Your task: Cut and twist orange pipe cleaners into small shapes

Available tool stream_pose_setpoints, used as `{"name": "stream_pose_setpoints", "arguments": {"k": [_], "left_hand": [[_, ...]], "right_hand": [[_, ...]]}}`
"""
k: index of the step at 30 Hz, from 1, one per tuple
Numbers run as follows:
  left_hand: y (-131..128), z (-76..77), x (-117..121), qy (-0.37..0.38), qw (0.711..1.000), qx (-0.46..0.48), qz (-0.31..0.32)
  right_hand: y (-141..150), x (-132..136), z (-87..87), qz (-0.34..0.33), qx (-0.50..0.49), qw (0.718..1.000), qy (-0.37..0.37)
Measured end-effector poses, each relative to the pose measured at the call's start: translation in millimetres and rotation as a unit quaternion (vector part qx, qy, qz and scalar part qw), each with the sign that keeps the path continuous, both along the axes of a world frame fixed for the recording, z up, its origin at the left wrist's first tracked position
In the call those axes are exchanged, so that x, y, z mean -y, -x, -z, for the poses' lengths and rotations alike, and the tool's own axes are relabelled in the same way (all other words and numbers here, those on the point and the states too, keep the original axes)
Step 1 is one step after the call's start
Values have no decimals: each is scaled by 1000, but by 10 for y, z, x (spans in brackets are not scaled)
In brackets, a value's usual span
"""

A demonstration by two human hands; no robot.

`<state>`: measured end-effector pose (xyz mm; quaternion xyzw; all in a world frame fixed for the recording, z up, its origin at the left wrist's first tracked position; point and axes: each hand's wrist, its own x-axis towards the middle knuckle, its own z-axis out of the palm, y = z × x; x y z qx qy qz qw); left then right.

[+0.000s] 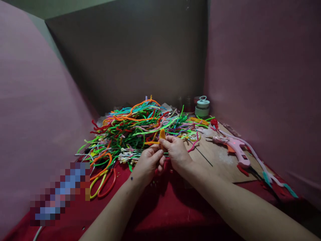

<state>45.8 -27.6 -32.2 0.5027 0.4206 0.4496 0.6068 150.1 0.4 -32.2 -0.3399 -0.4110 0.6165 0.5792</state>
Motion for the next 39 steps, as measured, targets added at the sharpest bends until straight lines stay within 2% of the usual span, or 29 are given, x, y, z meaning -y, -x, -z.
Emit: {"name": "stream_pose_setpoints", "arguments": {"k": [4,12,14,17,19,23,28,39], "left_hand": [[52,12,-5,46,997,54,43],[107,7,40,77,995,-26,60],[122,-15,48,62,994,-83,24],[142,-63,38,-58,980,-144,-126],[146,-93,27,-124,964,-134,-190],[153,-116,26,-138,963,-119,-197],[177,-115,43,-106,966,-102,-212],[113,-175,97,-59,973,-34,-223]], "right_hand": [[4,-11,22,26,32,999,-12],[-27,-45,30,30,39,999,-13],[-40,-81,46,38,31,999,-23],[-44,-118,62,17,11,999,-28],[-31,-114,63,-11,2,1000,-20],[-3,-56,37,-47,2,999,-10],[-12,-6,-21,-83,10,996,-5],[53,-18,51,-86,15,996,8]]}}
